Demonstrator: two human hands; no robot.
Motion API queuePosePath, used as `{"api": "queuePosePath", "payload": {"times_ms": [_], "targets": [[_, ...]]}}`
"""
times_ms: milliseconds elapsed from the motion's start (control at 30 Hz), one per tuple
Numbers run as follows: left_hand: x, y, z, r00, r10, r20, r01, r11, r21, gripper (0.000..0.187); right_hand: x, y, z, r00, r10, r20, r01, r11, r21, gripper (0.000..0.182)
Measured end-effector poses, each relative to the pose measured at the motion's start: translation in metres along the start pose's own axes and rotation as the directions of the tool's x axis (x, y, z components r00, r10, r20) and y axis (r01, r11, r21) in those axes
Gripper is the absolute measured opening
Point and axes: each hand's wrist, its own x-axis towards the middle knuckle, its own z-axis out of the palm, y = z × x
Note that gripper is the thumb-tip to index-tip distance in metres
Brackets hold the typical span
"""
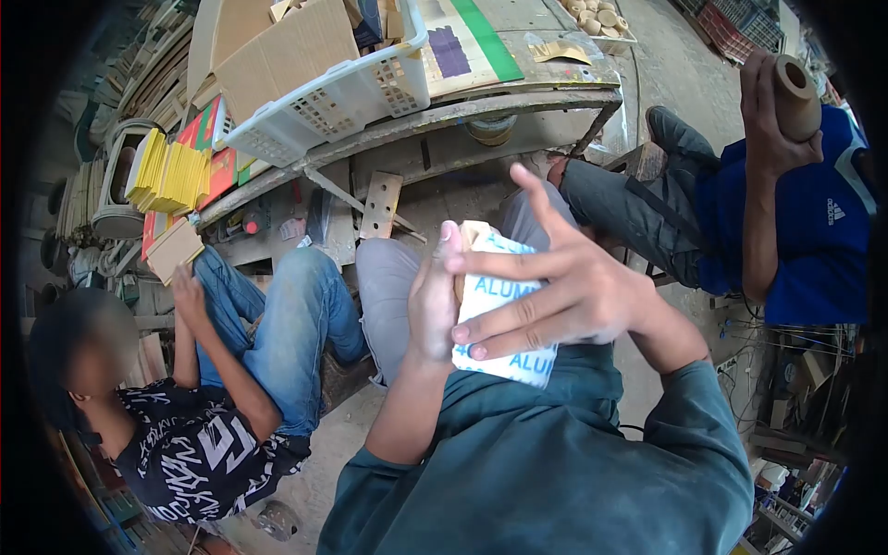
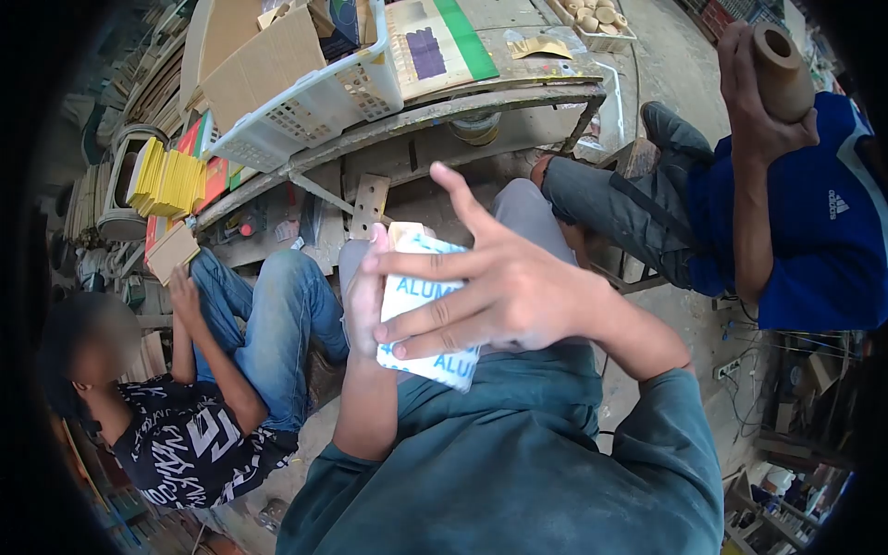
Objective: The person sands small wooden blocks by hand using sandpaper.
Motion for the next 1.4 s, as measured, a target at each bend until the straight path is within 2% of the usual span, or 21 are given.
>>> {"api": "queuePosePath", "payload": {"times_ms": [67, 100, 200, 233, 267, 300, 400, 433, 467, 500, 533, 600, 633, 700, 800, 900, 1067, 1133, 1200, 1333, 1400], "targets": [[-0.007, -0.002, 0.031, 0.919, -0.030, -0.392, 0.055, 0.997, 0.051, 0.062, 0.002, 0.014, -0.005, 0.999, 0.029, 0.027, -0.026, 0.993, -0.114, 0.030], [-0.004, 0.006, 0.000, 0.989, -0.123, 0.083, 0.121, 0.992, 0.032, 0.073, 0.003, 0.025, -0.012, 0.997, 0.068, 0.033, -0.060, 0.977, -0.204, 0.036], [-0.001, -0.002, -0.014, 0.990, -0.082, 0.112, 0.051, 0.964, 0.261, 0.084, 0.001, 0.043, -0.033, 0.979, 0.161, -0.125, -0.202, 0.845, -0.495, 0.051], [0.000, 0.001, -0.013, 0.995, -0.080, 0.061, 0.063, 0.967, 0.246, 0.086, -0.002, 0.042, -0.031, 0.968, 0.101, -0.229, -0.171, 0.936, -0.309, 0.048], [0.005, 0.000, -0.002, 0.995, -0.073, 0.067, 0.054, 0.968, 0.245, 0.086, 0.000, 0.029, -0.025, 0.972, 0.078, -0.224, -0.145, 0.943, -0.301, 0.046], [0.011, -0.005, 0.016, 0.952, 0.112, -0.286, -0.017, 0.949, 0.315, 0.087, 0.003, 0.016, -0.020, 0.974, 0.055, -0.218, -0.119, 0.949, -0.292, 0.043], [0.008, -0.008, 0.008, 0.806, 0.306, -0.507, -0.065, 0.897, 0.437, 0.089, 0.002, 0.008, -0.001, 0.995, 0.011, -0.097, -0.018, 0.997, -0.077, 0.038], [0.004, 0.003, -0.013, 0.984, 0.052, -0.170, 0.008, 0.942, 0.336, 0.085, -0.003, 0.022, -0.004, 0.981, 0.087, -0.174, -0.139, 0.940, -0.313, 0.035], [0.002, 0.011, -0.028, 0.959, -0.171, 0.226, 0.108, 0.959, 0.264, 0.082, -0.010, 0.036, -0.013, 0.961, 0.160, -0.224, -0.253, 0.834, -0.490, 0.035], [0.002, 0.013, -0.030, 0.929, -0.186, 0.318, 0.104, 0.961, 0.258, 0.070, -0.017, 0.049, -0.023, 0.934, 0.232, -0.271, -0.355, 0.683, -0.639, 0.035], [-0.001, 0.012, -0.028, 0.929, -0.190, 0.317, 0.106, 0.959, 0.264, 0.070, -0.026, 0.057, -0.025, 0.879, 0.287, -0.381, -0.445, 0.781, -0.439, 0.038], [-0.002, 0.006, -0.012, 0.992, 0.043, 0.115, -0.087, 0.910, 0.406, 0.056, -0.028, 0.047, -0.024, 0.845, 0.218, -0.488, -0.389, 0.877, -0.282, 0.037], [0.001, 0.003, -0.011, 0.994, 0.040, 0.098, -0.061, 0.973, 0.224, 0.042, -0.029, 0.043, -0.020, 0.848, 0.220, -0.482, -0.386, 0.880, -0.278, 0.037], [0.001, 0.002, -0.012, 0.994, 0.021, 0.107, -0.045, 0.972, 0.229, 0.039, -0.033, 0.039, -0.011, 0.795, 0.278, -0.539, -0.329, 0.944, 0.002, 0.036], [0.001, 0.002, -0.019, 0.986, -0.050, 0.156, 0.030, 0.991, 0.127, 0.030, -0.034, 0.034, -0.004, 0.699, 0.401, -0.592, -0.355, 0.913, 0.200, 0.037], [0.002, 0.003, -0.019, 0.987, -0.083, 0.136, 0.063, 0.988, 0.143, 0.031, -0.043, 0.035, -0.001, 0.697, 0.417, -0.583, -0.359, 0.907, 0.219, 0.035], [0.000, -0.003, -0.024, 0.961, -0.191, 0.199, 0.245, 0.923, -0.298, 0.028, -0.041, 0.022, 0.006, 0.686, 0.440, -0.580, -0.351, 0.898, 0.266, 0.041], [-0.005, -0.003, -0.021, 0.957, -0.186, 0.224, 0.253, 0.912, -0.322, 0.037, -0.038, 0.016, 0.006, 0.705, 0.406, -0.582, -0.341, 0.913, 0.224, 0.042], [-0.011, -0.001, -0.010, 0.971, -0.185, 0.148, 0.221, 0.933, -0.285, 0.042, -0.036, 0.009, 0.006, 0.708, 0.420, -0.567, -0.415, 0.898, 0.147, 0.046], [-0.010, -0.002, -0.007, 0.992, -0.107, 0.065, 0.100, 0.990, 0.104, 0.054, -0.037, 0.009, 0.008, 0.641, 0.519, -0.565, -0.440, 0.852, 0.283, 0.053], [-0.007, -0.005, -0.014, 0.995, -0.074, 0.074, 0.066, 0.992, 0.106, 0.047, -0.038, 0.014, 0.008, 0.724, 0.443, -0.530, -0.383, 0.896, 0.225, 0.047]]}}
